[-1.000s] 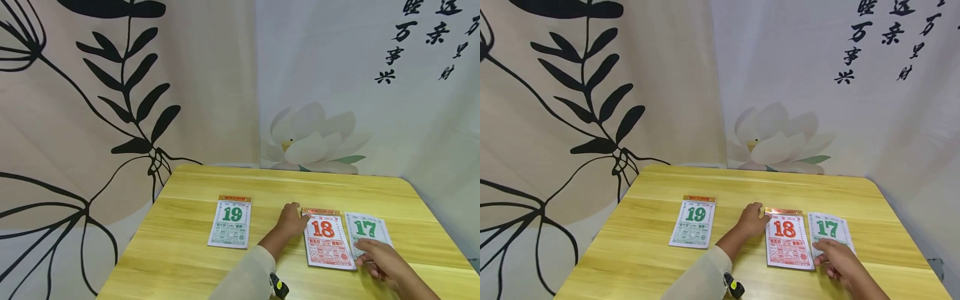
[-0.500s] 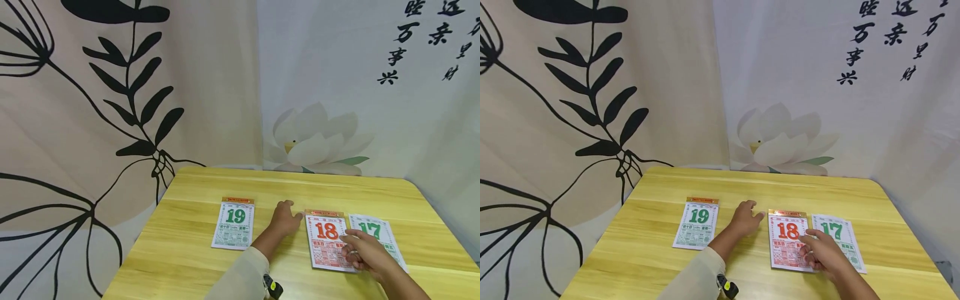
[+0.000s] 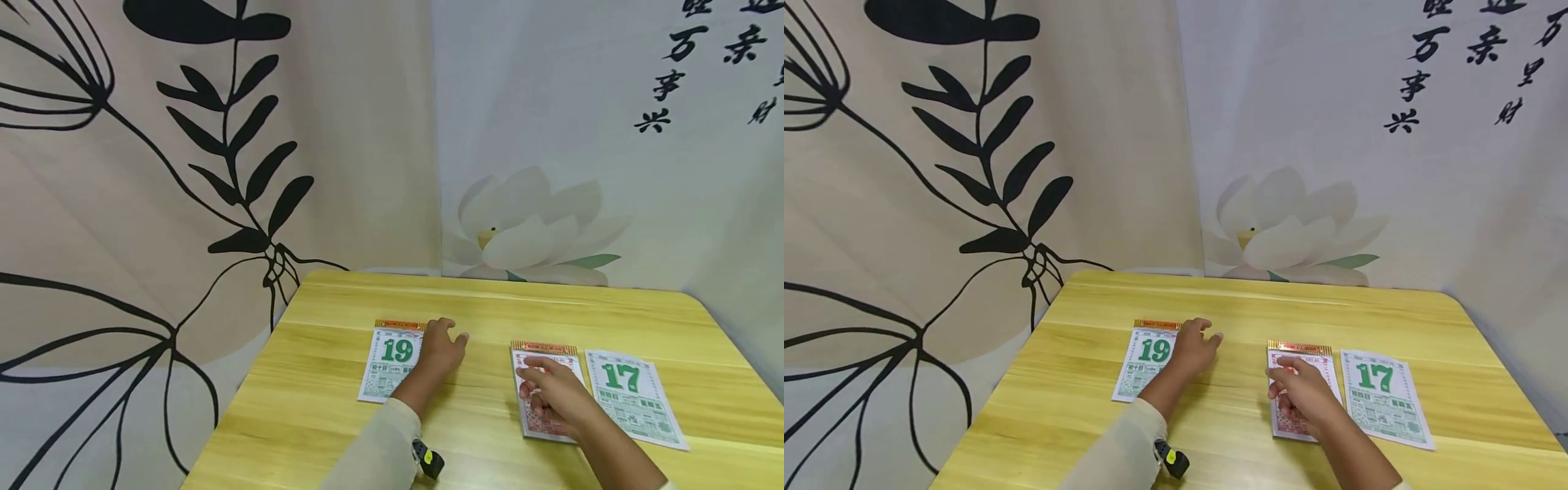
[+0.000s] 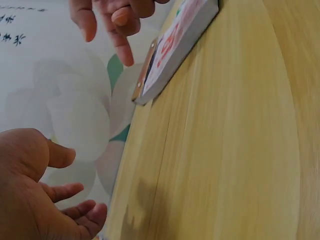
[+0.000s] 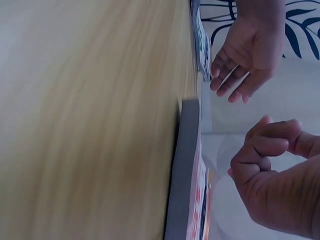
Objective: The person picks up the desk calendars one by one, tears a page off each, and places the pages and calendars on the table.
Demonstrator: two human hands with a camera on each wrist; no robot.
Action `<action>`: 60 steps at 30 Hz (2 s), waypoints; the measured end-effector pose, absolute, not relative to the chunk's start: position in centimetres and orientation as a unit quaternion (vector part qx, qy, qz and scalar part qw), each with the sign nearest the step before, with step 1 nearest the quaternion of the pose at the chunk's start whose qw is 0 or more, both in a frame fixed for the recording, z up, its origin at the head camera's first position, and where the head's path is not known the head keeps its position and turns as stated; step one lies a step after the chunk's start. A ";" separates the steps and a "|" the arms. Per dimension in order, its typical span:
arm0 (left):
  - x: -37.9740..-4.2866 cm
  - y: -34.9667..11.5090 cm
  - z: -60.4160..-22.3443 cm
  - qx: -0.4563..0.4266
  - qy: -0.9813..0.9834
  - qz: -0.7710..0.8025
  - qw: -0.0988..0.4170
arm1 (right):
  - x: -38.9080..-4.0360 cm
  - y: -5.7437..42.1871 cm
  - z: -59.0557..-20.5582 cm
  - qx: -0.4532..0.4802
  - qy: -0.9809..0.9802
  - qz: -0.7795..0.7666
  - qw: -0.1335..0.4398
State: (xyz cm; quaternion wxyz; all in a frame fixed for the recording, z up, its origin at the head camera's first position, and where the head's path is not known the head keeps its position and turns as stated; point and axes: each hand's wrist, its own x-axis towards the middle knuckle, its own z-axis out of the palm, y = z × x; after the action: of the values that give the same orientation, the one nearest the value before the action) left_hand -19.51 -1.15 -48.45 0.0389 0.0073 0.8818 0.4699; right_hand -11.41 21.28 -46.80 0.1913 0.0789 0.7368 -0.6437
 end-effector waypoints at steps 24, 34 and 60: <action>-21.9 -10.3 -48.7 -0.155 0.868 0.469 -0.053 | -14.6 9.7 -47.2 0.062 0.749 -0.635 0.176; -22.8 -14.0 -48.9 -0.196 0.843 0.500 -0.002 | -14.9 6.0 -47.6 0.060 0.713 -0.670 0.199; -23.5 -15.3 -49.7 -0.154 0.825 0.543 0.029 | -15.2 3.6 -48.4 0.028 0.735 -0.652 0.186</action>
State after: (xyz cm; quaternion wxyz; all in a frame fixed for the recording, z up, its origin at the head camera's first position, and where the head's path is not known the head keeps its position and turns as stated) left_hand -23.51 -15.31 -49.66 0.0290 -0.1537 0.8248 0.5433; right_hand -15.18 3.65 -48.37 0.1860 0.0276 0.7349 -0.6515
